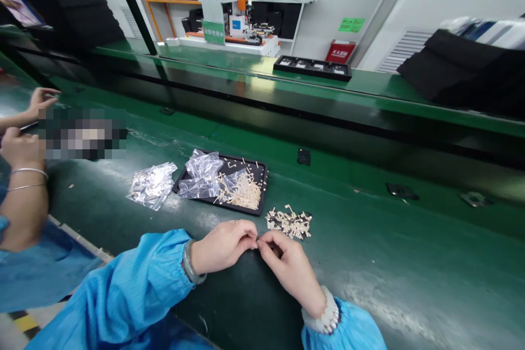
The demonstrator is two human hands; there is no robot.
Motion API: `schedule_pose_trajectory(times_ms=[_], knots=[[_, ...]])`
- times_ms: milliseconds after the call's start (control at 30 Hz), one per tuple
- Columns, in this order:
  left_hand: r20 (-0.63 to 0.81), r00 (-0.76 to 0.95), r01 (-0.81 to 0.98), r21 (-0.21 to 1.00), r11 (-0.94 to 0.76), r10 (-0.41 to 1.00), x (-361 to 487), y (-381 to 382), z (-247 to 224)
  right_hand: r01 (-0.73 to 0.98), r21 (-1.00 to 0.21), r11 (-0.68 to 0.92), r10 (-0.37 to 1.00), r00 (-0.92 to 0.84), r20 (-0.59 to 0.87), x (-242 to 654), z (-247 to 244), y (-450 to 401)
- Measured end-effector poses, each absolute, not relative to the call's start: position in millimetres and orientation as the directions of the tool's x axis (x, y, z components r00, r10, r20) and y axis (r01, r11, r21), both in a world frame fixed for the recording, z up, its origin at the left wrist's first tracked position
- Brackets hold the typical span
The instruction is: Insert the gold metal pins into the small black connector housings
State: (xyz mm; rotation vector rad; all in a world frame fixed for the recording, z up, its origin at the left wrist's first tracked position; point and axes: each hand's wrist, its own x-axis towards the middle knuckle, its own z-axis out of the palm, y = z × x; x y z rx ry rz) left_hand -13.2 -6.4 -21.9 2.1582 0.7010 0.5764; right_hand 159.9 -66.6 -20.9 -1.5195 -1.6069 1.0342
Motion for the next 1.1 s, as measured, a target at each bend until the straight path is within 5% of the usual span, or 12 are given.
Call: schedule_pose_trajectory(times_ms=[133,267,900,1100], knots=[[-0.061,0.638,0.083,0.996,0.010,0.768,-6.6,-7.8,-17.9,0.363,-0.931,-0.043,0.992,0.130,0.005,155.4,-20.2,-62.5],[-0.202,0.606,-0.124,0.931,0.343,0.769,-1.6,-6.1,-17.0,0.308,-0.951,-0.030,0.975,0.217,0.040,144.1,-20.8,-58.2],[-0.144,0.463,-0.207,0.942,0.265,0.874,-8.6,0.1,-9.9,0.303,-0.952,0.038,0.965,0.237,0.114,125.2,-13.2,-44.7],[0.019,0.386,-0.016,1.000,-0.014,0.922,-11.8,2.5,-10.4,0.600,-0.733,0.321,0.851,0.157,0.501,125.9,-12.2,-42.8]])
